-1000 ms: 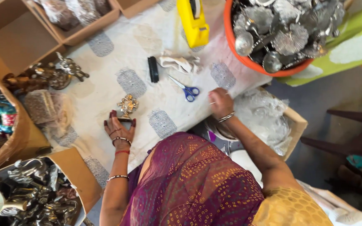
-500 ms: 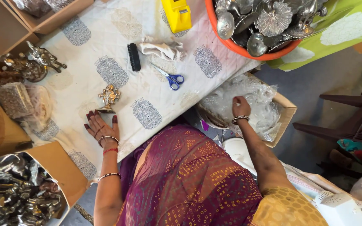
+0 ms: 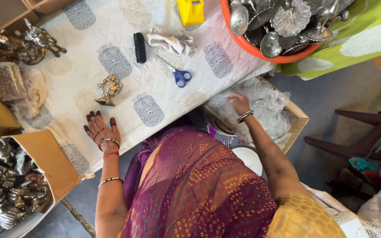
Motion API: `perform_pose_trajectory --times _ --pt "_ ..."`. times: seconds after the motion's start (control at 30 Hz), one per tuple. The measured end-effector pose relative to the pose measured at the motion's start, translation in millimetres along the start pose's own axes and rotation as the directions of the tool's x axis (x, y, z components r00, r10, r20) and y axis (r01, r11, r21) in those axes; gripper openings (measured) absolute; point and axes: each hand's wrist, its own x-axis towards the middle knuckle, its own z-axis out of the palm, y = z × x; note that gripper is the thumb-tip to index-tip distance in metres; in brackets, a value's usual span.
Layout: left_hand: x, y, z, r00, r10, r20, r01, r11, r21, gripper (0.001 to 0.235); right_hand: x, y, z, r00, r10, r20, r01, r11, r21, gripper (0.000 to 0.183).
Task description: Sorting and inspecting decorative miniature figurines and small artifacts.
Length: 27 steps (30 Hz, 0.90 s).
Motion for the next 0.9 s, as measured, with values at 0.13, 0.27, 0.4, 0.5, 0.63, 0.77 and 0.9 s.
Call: perform_pose_trajectory --times 0.13,0.27,0.4,0.5,0.63,0.77,0.9 --pt "2 5 -4 1.0 -0.002 -0.016 0.001 1.0 -0.025 0.055 15 -3 -49 0.898 0.441 -0.015 -0.25 0.537 0.806 0.015" --pt "2 7 -5 1.0 -0.002 -0.022 0.002 1.0 -0.026 0.053 18 -10 -79 0.754 0.656 -0.022 -0.178 0.236 0.955 0.008" --pt "1 13 -9 1.0 -0.015 -0.023 0.014 0.999 -0.046 0.053 14 10 -57 0.774 0.627 -0.082 -0.214 0.382 0.899 0.016" --pt "0 18 0 0.997 -0.06 -0.041 0.057 0.995 -0.077 0.052 13 -23 -57 0.801 0.596 -0.054 -0.186 0.333 0.924 0.02" --pt "1 46 11 0.953 -0.206 -0.22 0.139 0.948 -0.288 0.064 20 -68 -50 0.804 0.591 0.062 -0.225 0.206 0.952 0.021" --pt "-12 105 2 0.973 -0.038 -0.227 -0.106 0.8 -0.591 0.051 32 -130 -39 0.86 0.485 0.158 -0.274 0.178 0.945 0.024" --pt "-11 178 -28 0.944 0.202 0.26 0.053 0.686 -0.725 0.063 43 -197 -17 0.907 0.364 0.212 -0.289 0.172 0.942 0.023"
